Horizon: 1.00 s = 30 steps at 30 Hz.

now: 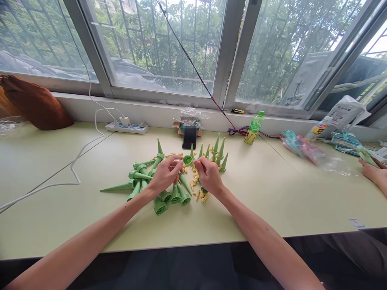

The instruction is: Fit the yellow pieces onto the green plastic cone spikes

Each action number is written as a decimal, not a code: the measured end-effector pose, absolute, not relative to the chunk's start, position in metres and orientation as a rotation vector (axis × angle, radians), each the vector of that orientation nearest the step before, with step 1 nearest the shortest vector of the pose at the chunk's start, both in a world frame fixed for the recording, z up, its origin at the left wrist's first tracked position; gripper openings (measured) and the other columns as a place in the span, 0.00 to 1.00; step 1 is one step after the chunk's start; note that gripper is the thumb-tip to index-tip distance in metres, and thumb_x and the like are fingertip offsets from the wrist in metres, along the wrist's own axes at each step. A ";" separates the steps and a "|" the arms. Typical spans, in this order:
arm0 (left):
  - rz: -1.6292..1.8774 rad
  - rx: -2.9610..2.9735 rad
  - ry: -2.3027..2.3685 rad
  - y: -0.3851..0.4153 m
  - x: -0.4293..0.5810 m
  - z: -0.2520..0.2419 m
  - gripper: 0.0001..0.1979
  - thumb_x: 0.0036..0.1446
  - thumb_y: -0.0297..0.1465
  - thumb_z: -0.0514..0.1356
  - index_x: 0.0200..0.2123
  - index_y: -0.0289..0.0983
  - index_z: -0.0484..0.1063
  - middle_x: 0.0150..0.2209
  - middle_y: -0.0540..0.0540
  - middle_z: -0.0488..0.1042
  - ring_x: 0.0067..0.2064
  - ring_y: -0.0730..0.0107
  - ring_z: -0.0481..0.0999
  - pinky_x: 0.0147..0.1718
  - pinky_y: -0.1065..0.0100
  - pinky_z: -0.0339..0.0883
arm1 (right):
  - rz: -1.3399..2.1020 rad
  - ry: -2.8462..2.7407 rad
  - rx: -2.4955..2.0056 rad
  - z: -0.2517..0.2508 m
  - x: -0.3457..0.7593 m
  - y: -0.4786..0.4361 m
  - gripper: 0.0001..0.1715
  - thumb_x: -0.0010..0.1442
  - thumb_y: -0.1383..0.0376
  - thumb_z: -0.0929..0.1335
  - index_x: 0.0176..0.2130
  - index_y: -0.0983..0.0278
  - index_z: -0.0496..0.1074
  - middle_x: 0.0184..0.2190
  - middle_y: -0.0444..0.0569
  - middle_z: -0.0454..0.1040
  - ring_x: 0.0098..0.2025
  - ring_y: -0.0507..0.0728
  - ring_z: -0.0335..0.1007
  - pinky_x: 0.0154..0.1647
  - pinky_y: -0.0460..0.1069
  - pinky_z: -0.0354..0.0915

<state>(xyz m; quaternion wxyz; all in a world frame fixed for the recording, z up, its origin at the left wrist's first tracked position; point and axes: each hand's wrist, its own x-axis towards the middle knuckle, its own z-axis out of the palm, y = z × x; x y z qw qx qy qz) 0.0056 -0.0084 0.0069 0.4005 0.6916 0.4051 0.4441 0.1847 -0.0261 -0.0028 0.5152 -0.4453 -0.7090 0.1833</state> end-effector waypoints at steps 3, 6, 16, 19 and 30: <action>1.052 1.608 0.941 -0.006 0.006 0.006 0.28 0.61 0.50 0.50 0.27 0.32 0.73 0.22 0.47 0.71 0.15 0.77 0.65 0.13 0.73 0.58 | 0.435 -1.727 -1.083 -0.002 0.185 -0.027 0.20 0.67 0.54 0.59 0.27 0.62 0.60 0.19 0.40 0.57 0.21 0.49 0.50 0.24 0.46 0.51; 0.949 1.461 0.875 -0.006 0.006 0.009 0.32 0.60 0.54 0.47 0.25 0.32 0.74 0.21 0.44 0.72 0.16 0.76 0.65 0.13 0.72 0.60 | 0.409 -1.765 -1.085 -0.002 0.185 -0.027 0.21 0.67 0.54 0.59 0.27 0.62 0.59 0.19 0.40 0.57 0.22 0.49 0.50 0.24 0.46 0.51; 0.834 1.369 0.834 -0.010 0.007 0.013 0.34 0.59 0.55 0.49 0.25 0.30 0.74 0.22 0.42 0.74 0.15 0.78 0.62 0.12 0.72 0.59 | 0.406 -1.872 -1.031 0.001 0.184 -0.029 0.21 0.67 0.55 0.59 0.25 0.62 0.56 0.20 0.39 0.53 0.23 0.49 0.46 0.25 0.46 0.50; 0.843 1.407 0.796 -0.011 0.007 0.013 0.32 0.60 0.53 0.49 0.26 0.30 0.73 0.24 0.42 0.74 0.15 0.78 0.63 0.14 0.72 0.61 | 0.449 -1.865 -1.019 0.000 0.184 -0.029 0.21 0.67 0.55 0.58 0.26 0.62 0.56 0.20 0.39 0.53 0.23 0.49 0.46 0.24 0.45 0.50; 0.840 1.466 0.742 -0.010 0.006 0.008 0.29 0.59 0.52 0.51 0.25 0.31 0.71 0.25 0.43 0.74 0.16 0.77 0.65 0.15 0.71 0.62 | 0.564 -1.821 -1.028 -0.003 0.185 -0.028 0.21 0.67 0.53 0.58 0.26 0.61 0.56 0.19 0.39 0.54 0.21 0.49 0.47 0.22 0.45 0.50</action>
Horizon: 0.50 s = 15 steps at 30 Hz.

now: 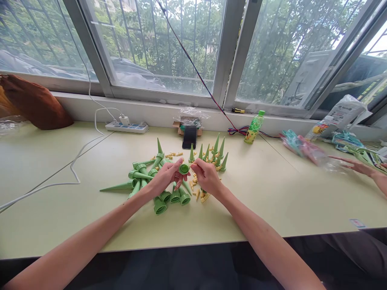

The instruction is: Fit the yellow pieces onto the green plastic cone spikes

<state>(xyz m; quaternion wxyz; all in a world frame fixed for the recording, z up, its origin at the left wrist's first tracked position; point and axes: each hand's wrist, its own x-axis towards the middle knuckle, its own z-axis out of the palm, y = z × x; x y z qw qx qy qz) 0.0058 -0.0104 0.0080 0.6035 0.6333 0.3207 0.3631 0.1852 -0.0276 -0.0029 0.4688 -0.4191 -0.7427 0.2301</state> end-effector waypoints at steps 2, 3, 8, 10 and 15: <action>0.846 1.501 0.758 -0.011 0.005 0.007 0.29 0.60 0.52 0.51 0.25 0.31 0.71 0.24 0.43 0.74 0.16 0.76 0.66 0.16 0.71 0.62 | 0.581 -1.817 -1.027 -0.003 0.186 -0.027 0.21 0.67 0.53 0.58 0.26 0.61 0.56 0.18 0.39 0.54 0.21 0.49 0.47 0.22 0.45 0.50; 0.851 1.523 0.766 -0.011 0.005 0.008 0.29 0.60 0.52 0.51 0.24 0.31 0.70 0.22 0.44 0.74 0.16 0.76 0.66 0.17 0.71 0.63 | 0.591 -1.815 -1.027 -0.004 0.186 -0.027 0.21 0.67 0.52 0.58 0.27 0.61 0.57 0.18 0.39 0.54 0.21 0.49 0.47 0.22 0.45 0.50; 0.899 1.725 0.790 -0.014 0.003 0.012 0.24 0.62 0.47 0.51 0.23 0.35 0.65 0.16 0.50 0.69 0.17 0.77 0.66 0.23 0.72 0.64 | 0.609 -1.792 -1.033 -0.005 0.185 -0.026 0.22 0.66 0.52 0.58 0.26 0.61 0.56 0.18 0.39 0.54 0.21 0.49 0.48 0.22 0.45 0.50; 0.923 1.813 0.793 -0.016 0.003 0.013 0.23 0.63 0.46 0.51 0.23 0.35 0.64 0.15 0.51 0.68 0.17 0.78 0.64 0.24 0.72 0.63 | 0.617 -1.784 -1.032 -0.005 0.185 -0.027 0.22 0.67 0.52 0.58 0.26 0.61 0.56 0.18 0.39 0.54 0.21 0.49 0.47 0.21 0.45 0.50; 0.979 1.920 0.787 -0.017 0.003 0.011 0.20 0.61 0.45 0.54 0.26 0.35 0.63 0.16 0.53 0.64 0.18 0.77 0.64 0.18 0.74 0.58 | 0.638 -1.776 -1.028 -0.003 0.185 -0.027 0.23 0.66 0.51 0.58 0.25 0.61 0.55 0.18 0.39 0.53 0.21 0.49 0.47 0.21 0.46 0.49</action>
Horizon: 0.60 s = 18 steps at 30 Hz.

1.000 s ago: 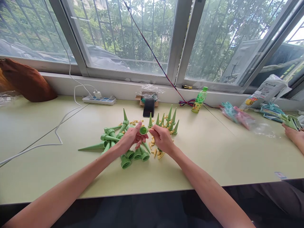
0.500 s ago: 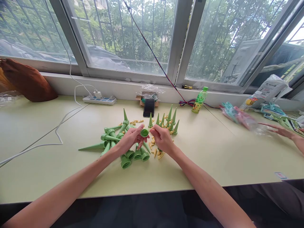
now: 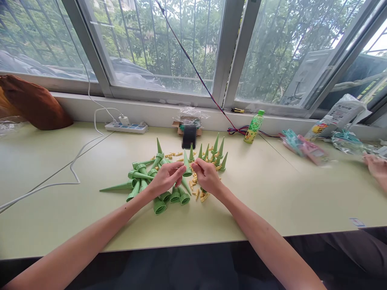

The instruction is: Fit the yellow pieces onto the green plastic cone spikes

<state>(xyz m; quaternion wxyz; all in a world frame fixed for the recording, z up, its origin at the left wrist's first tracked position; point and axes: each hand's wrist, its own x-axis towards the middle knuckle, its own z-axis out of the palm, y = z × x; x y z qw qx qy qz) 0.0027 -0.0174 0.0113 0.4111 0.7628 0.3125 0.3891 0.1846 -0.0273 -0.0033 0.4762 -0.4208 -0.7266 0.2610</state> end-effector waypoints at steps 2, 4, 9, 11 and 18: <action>1.016 1.966 0.790 -0.017 0.003 0.010 0.19 0.60 0.45 0.55 0.26 0.36 0.62 0.18 0.53 0.63 0.19 0.76 0.64 0.18 0.74 0.59 | 0.637 -1.776 -1.029 -0.003 0.185 -0.027 0.24 0.66 0.50 0.58 0.25 0.61 0.54 0.18 0.39 0.53 0.21 0.49 0.47 0.21 0.46 0.49; 1.056 2.036 0.799 -0.016 0.003 0.009 0.19 0.60 0.44 0.55 0.26 0.35 0.63 0.21 0.52 0.63 0.21 0.76 0.65 0.18 0.75 0.60 | 0.634 -1.779 -1.032 -0.003 0.185 -0.028 0.24 0.67 0.50 0.57 0.25 0.61 0.53 0.18 0.39 0.53 0.21 0.49 0.47 0.21 0.46 0.49; 1.148 2.217 0.805 -0.013 0.002 0.004 0.15 0.60 0.42 0.57 0.30 0.35 0.67 0.29 0.49 0.65 0.25 0.78 0.65 0.22 0.74 0.64 | 0.619 -1.784 -1.044 -0.003 0.184 -0.028 0.24 0.67 0.51 0.58 0.25 0.61 0.51 0.18 0.39 0.52 0.20 0.49 0.45 0.20 0.46 0.47; 1.187 2.267 0.798 -0.012 0.002 0.002 0.13 0.60 0.40 0.58 0.33 0.36 0.69 0.31 0.49 0.66 0.25 0.78 0.66 0.23 0.74 0.65 | 0.616 -1.782 -1.043 -0.003 0.185 -0.027 0.24 0.67 0.51 0.58 0.25 0.61 0.51 0.17 0.39 0.51 0.20 0.49 0.44 0.20 0.46 0.46; 1.311 2.448 0.819 -0.010 0.002 -0.004 0.12 0.62 0.36 0.56 0.47 0.42 0.73 0.41 0.46 0.71 0.24 0.81 0.64 0.25 0.73 0.63 | 0.595 -1.771 -1.067 -0.004 0.185 -0.026 0.24 0.67 0.52 0.57 0.25 0.61 0.54 0.19 0.39 0.53 0.20 0.49 0.46 0.21 0.46 0.47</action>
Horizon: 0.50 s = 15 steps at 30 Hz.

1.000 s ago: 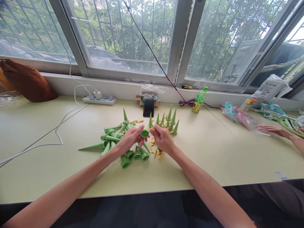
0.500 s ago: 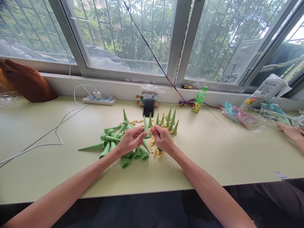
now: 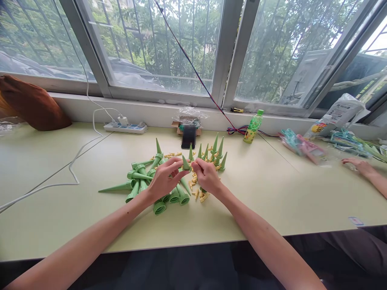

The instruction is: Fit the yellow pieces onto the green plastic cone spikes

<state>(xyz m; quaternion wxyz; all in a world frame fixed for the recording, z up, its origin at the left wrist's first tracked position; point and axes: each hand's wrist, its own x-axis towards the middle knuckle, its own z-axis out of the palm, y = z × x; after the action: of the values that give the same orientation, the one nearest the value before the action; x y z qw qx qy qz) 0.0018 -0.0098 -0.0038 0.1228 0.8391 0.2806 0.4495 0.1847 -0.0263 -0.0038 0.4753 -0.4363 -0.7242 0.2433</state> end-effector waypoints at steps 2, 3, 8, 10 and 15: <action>1.351 2.491 0.851 -0.010 0.002 -0.004 0.13 0.63 0.36 0.56 0.48 0.42 0.73 0.42 0.46 0.71 0.23 0.82 0.63 0.26 0.73 0.63 | 0.594 -1.764 -1.064 -0.003 0.184 -0.027 0.23 0.67 0.52 0.57 0.25 0.61 0.54 0.18 0.39 0.53 0.21 0.49 0.47 0.22 0.46 0.48; 1.358 2.500 0.876 -0.010 0.002 -0.003 0.13 0.63 0.36 0.56 0.49 0.42 0.73 0.43 0.45 0.70 0.23 0.82 0.63 0.26 0.73 0.63 | 0.590 -1.758 -1.065 -0.003 0.184 -0.027 0.23 0.67 0.52 0.58 0.25 0.62 0.54 0.18 0.39 0.53 0.21 0.49 0.47 0.22 0.46 0.48; 1.334 2.352 0.970 -0.012 0.005 0.002 0.17 0.61 0.41 0.58 0.50 0.41 0.71 0.45 0.45 0.70 0.23 0.82 0.67 0.26 0.73 0.66 | 0.525 -1.681 -1.080 -0.004 0.184 -0.026 0.22 0.67 0.53 0.58 0.26 0.62 0.55 0.19 0.39 0.54 0.21 0.49 0.47 0.22 0.46 0.48; 1.343 2.230 0.991 -0.013 0.007 0.005 0.19 0.61 0.43 0.57 0.51 0.39 0.69 0.43 0.46 0.71 0.23 0.82 0.68 0.24 0.74 0.65 | 0.496 -1.638 -1.089 -0.005 0.185 -0.025 0.21 0.68 0.53 0.58 0.26 0.62 0.55 0.19 0.39 0.55 0.21 0.49 0.48 0.23 0.46 0.49; 1.187 1.872 1.016 -0.013 0.008 0.010 0.27 0.64 0.48 0.47 0.32 0.32 0.74 0.25 0.47 0.71 0.17 0.80 0.65 0.16 0.74 0.57 | 0.449 -1.629 -1.090 -0.006 0.188 -0.024 0.20 0.68 0.54 0.58 0.27 0.61 0.56 0.19 0.39 0.55 0.21 0.49 0.49 0.23 0.46 0.49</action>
<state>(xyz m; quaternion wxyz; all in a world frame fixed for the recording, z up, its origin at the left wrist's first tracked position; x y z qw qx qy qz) 0.0078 -0.0132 0.0102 0.3445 0.7207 0.3910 0.4572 0.1879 -0.0237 -0.0060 0.5357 -0.4578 -0.6840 0.1886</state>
